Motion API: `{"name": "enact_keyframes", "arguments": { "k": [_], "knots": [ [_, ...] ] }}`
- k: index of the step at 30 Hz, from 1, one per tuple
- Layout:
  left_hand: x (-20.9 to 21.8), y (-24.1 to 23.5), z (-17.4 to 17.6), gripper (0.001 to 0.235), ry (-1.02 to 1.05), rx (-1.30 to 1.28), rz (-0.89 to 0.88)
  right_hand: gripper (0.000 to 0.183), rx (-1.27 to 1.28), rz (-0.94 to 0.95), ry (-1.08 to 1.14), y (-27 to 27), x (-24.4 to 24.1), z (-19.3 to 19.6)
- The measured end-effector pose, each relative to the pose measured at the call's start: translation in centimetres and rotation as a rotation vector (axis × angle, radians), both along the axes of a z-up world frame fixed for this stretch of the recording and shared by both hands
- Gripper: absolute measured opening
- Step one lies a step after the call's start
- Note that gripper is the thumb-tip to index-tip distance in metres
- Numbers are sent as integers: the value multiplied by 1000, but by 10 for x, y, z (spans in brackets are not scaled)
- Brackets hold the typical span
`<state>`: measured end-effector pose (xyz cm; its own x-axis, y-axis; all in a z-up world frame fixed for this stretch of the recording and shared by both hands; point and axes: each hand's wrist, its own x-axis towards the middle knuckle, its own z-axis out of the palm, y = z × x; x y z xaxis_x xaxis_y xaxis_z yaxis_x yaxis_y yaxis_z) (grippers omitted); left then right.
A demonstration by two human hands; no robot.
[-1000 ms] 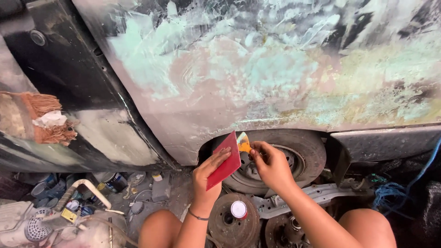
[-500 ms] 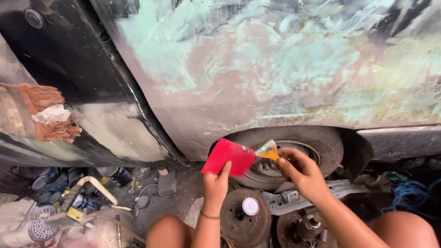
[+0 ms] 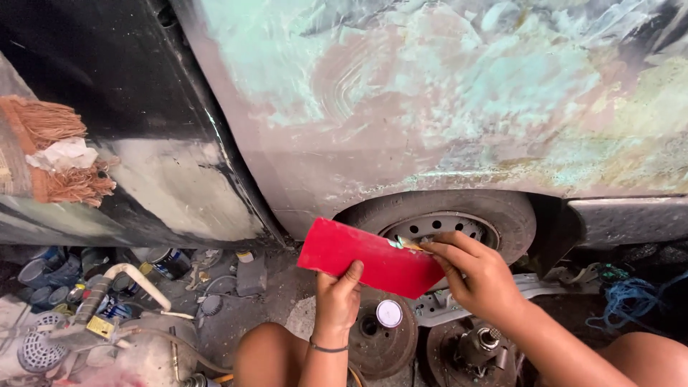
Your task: The person scoops a light-colored paste from a can onto a red plastic spreader and applies it to the car's wheel well area. They smooth the paste over the surface using the spreader and a yellow sponge, working around the tire and wheel arch.
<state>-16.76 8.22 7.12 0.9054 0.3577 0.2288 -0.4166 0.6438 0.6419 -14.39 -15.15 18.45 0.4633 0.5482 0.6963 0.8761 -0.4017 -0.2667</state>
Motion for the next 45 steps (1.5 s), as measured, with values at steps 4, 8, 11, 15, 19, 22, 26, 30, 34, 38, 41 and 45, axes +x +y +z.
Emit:
{"name": "enact_keyframes", "arguments": {
  "k": [4,8,11,15,19,22,26,30,34,38,41,45],
  "knots": [
    [-8,1,0,43,-64,213,42,33,-160,-76,68,-12,5,-5],
    [-4,8,-18,49,-37,58,80,28,-35,-152,225,-14,8,6],
    [-4,16,-20,39,4,177,232,26,171,-323,437,-14,7,10],
    [-5,9,-18,41,56,183,253,25,208,-203,582,-9,8,-14],
    [-9,-4,-18,39,84,230,228,23,295,-254,560,-3,14,-49],
    [-15,-6,-24,34,329,491,305,24,294,-238,568,-3,21,-58],
    [-9,-10,-39,30,340,584,317,24,336,-231,643,-8,27,-77],
    [-3,-21,-38,31,279,789,240,23,329,-220,681,-9,31,-85],
    [4,-31,-25,33,167,932,185,23,340,-206,767,-10,29,-84],
    [12,-27,-22,34,473,735,23,23,361,-161,754,-21,37,-70],
    [19,-24,-36,42,504,474,203,25,307,54,441,-23,41,-51],
    [26,-21,-40,53,386,39,98,26,183,76,299,-19,48,-51]
  ]
}}
